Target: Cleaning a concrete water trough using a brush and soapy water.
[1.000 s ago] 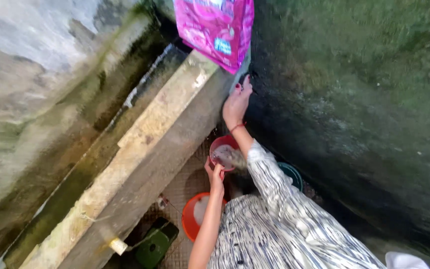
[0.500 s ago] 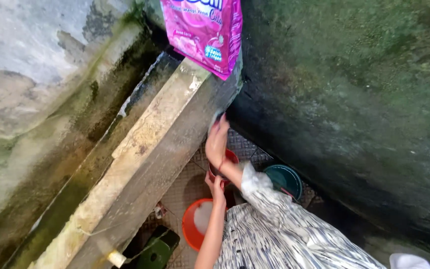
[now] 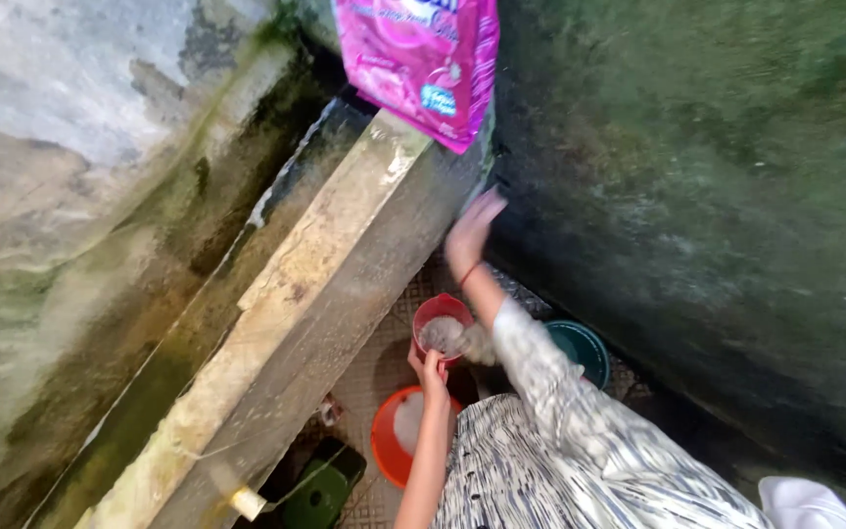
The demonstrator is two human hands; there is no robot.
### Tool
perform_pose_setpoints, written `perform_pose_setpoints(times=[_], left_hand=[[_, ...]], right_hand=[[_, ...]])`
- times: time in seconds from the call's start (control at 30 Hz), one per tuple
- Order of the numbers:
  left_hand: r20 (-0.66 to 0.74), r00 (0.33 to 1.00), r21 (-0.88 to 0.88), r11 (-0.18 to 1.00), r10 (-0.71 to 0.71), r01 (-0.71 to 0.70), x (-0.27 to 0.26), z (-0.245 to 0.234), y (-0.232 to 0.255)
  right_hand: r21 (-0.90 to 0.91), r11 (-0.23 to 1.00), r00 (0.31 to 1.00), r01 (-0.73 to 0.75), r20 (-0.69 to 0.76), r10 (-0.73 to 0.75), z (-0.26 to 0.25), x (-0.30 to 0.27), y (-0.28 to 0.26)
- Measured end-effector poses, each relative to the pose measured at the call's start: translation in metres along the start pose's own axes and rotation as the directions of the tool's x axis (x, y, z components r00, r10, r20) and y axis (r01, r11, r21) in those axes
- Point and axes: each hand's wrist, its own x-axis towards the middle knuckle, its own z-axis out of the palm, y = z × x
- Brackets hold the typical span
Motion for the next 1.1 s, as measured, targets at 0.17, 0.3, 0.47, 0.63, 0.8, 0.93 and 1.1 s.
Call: perform_pose_setpoints(times=[0.17, 0.3, 0.47, 0.63, 0.8, 0.93, 1.1], left_hand=[[0.035, 0.999, -0.011, 1.000, 0.025, -0.025, 0.006, 0.003, 0.001], [-0.041, 0.998, 0.020, 0.998, -0.054, 0.055, -0.003, 0.000, 0.011], [-0.020, 0.998, 0.049, 0.997, -0.066, 0.067, -0.005, 0.006, 0.015], [0.063, 0.996, -0.095, 0.994, 0.062, -0.056, 0.009, 0.005, -0.010], [0.093, 0.990, -0.178, 0.980, 0.104, -0.086, 0.018, -0.013, -0.017], [0.107, 0.971, -0.236, 0.955, 0.212, -0.182, 0.000, -0.009, 0.013], [0.054, 0.969, -0.384, 0.900, 0.242, -0.204, -0.010, -0.027, 0.016]], right_hand=[[0.204, 0.957, 0.970, -0.207, -0.086, 0.228, 0.009, -0.008, -0.012], [-0.023, 1.000, 0.996, -0.016, -0.083, 0.014, -0.007, 0.014, -0.042], [0.108, 0.991, 0.994, -0.079, -0.061, 0.086, -0.033, 0.047, -0.120], [-0.109, 0.962, 0.942, 0.251, 0.255, -0.217, -0.028, -0.007, -0.151], [-0.099, 0.994, 0.998, 0.054, 0.030, -0.052, -0.033, 0.064, -0.191], [-0.117, 0.935, 0.935, 0.334, -0.085, -0.345, -0.035, 0.024, -0.236], [-0.104, 0.669, 0.623, 0.736, 0.493, -0.608, -0.072, 0.000, -0.276]])
